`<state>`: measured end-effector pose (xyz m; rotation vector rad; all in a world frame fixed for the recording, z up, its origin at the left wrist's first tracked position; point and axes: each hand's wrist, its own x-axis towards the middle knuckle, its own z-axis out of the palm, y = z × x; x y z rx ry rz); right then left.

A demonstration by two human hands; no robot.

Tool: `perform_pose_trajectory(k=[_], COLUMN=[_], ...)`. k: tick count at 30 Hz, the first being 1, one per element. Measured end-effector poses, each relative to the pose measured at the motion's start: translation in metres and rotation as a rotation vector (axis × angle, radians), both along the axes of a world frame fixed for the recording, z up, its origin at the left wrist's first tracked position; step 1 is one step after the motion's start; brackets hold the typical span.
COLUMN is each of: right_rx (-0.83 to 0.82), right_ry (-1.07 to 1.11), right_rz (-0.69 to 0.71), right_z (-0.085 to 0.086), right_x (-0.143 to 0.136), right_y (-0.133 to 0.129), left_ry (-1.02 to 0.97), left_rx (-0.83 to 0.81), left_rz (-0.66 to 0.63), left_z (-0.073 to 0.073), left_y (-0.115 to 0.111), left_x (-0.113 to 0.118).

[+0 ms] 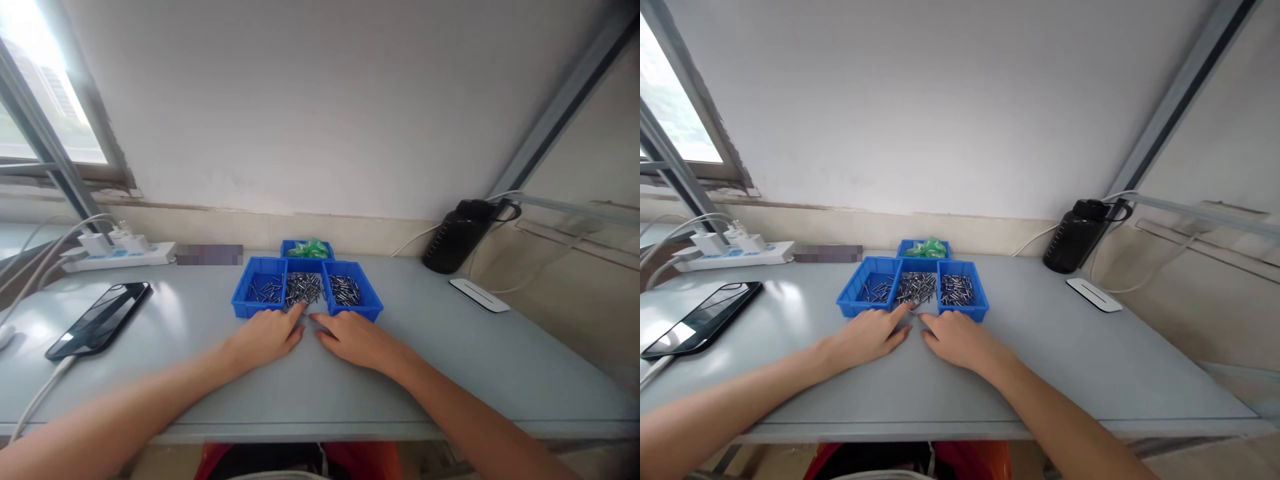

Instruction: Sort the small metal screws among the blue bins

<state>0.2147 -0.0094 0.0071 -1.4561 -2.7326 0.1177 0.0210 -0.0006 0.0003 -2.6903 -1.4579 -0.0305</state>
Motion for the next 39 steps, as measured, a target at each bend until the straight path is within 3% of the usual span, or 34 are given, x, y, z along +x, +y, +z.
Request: perform_pose_trajectory(k=[8,16,29,39], right_rx=[0.002,-0.008,-0.016,0.020], right_ry=[0.030,0.070,0.087,0.070], right_rz=[0.084,0.020,0.085,0.092], right_z=[0.0022,0.0017,0.0055,0.0072], right_x=[0.0035,0.0031,0.0024,0.0038], right_y=[-0.0007,-0.0004,-0.0051,-0.0038], left_ry=[0.016,0.048,-0.055,-0.048], left_rx=[-0.004,0.037,0.019,0.042], left_rz=[-0.061,-0.168,-0.317,-0.256], left_z=[-0.0001,0.0047,0.0059,0.0052], left_y=[0.0029,0.0000,-0.0004,0.0001], left_x=[-0.0003,-0.0005,-0.0022,-0.0027])
